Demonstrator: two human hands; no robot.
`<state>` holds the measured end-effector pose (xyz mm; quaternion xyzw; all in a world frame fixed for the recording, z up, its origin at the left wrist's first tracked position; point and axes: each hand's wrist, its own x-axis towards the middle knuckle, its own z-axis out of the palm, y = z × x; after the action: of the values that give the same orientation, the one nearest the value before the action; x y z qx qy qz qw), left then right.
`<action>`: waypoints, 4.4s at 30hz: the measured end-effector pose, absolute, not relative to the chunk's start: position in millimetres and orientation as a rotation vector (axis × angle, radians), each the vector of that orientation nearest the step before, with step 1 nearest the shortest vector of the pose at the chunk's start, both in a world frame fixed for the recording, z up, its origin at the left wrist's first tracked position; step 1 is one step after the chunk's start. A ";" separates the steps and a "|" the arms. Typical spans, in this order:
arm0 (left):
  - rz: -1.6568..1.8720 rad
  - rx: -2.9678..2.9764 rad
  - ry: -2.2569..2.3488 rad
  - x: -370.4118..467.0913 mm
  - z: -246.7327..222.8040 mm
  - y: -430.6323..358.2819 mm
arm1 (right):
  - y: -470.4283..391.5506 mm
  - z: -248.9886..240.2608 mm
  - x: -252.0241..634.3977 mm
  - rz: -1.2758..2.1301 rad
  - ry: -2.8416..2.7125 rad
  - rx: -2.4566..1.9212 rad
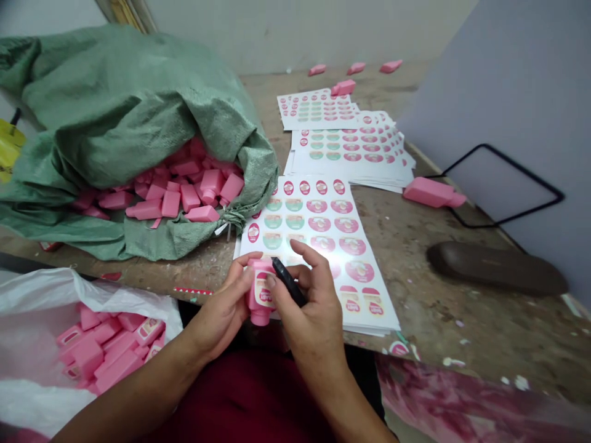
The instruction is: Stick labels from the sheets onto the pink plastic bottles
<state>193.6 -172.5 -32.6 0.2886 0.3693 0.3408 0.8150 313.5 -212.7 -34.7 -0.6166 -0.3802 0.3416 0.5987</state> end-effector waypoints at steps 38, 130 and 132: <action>0.694 0.597 0.740 191.3 -30.2 -177.8 | -217.9 -34.5 312.3 0.761 -0.889 -1.408; 0.750 0.523 0.704 190.6 -25.9 -175.4 | -222.0 -16.7 324.7 0.787 -1.126 -1.566; 0.745 0.522 0.714 190.8 -25.7 -175.4 | -222.4 -17.4 324.6 0.793 -1.128 -1.560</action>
<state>190.8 -175.4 -25.7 0.2465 0.3375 0.3523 0.8374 324.6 -222.4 -17.4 -0.6466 -0.4677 0.3285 0.5053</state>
